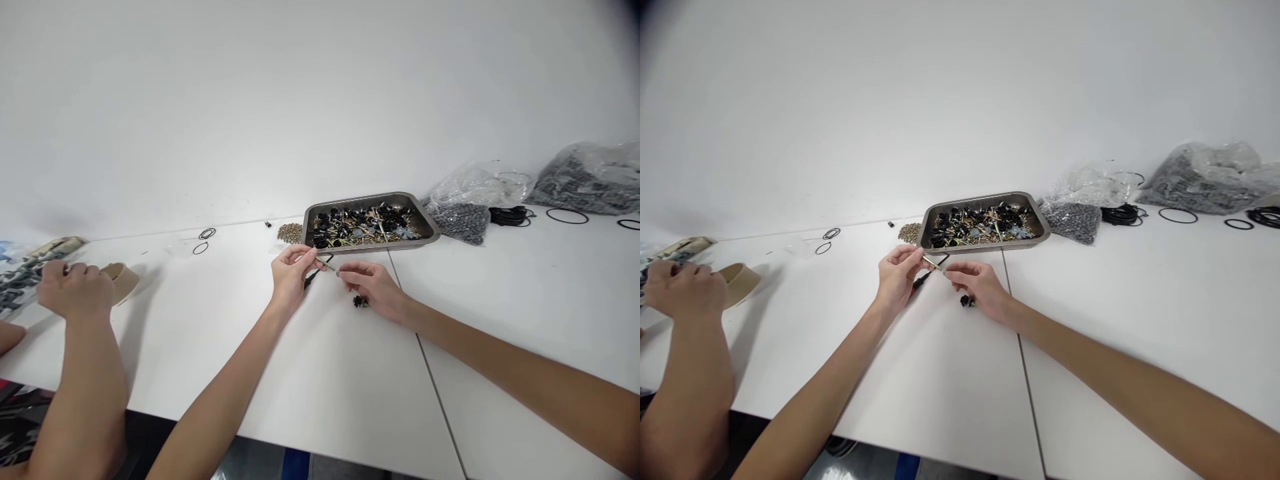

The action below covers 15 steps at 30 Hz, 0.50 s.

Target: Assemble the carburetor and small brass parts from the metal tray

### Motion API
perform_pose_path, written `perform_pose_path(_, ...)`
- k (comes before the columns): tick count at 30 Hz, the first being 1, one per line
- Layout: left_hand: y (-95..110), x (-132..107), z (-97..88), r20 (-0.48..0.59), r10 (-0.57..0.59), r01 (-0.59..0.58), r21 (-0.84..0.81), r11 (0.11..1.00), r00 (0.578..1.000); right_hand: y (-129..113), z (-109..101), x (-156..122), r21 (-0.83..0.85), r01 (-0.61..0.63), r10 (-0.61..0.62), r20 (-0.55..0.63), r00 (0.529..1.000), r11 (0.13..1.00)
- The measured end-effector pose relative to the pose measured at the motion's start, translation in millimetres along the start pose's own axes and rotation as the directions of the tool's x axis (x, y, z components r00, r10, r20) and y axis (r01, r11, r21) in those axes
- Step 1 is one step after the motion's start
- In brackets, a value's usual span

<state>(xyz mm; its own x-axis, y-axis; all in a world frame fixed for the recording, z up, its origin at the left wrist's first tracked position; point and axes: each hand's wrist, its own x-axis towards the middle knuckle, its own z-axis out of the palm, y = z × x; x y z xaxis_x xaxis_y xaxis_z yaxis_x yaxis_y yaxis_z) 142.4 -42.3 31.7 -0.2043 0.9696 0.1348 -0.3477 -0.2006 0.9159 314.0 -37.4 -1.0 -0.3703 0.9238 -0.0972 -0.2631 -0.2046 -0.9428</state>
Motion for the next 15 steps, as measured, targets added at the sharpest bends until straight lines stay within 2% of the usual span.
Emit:
perform_pose_path(3,-3.0,-2.2,1.4,0.046,-0.016,0.015,0.024,1.000,0.999,0.4,-0.3,-0.2,0.014,-0.003,0.003,-0.008,1.000,1.000)
perform_pose_path(7,-5.0,-5.2,3.5,0.046,-0.023,0.022,0.026,0.999,0.999,-1.6,0.1,-1.4,0.004,-0.008,0.008,-0.001,1.000,1.000)
perform_pose_path(15,-10.6,-9.5,3.3,0.151,-0.050,0.037,0.086,0.996,0.987,-5.6,1.2,-3.5,-0.007,0.009,-0.008,0.016,1.000,1.000)
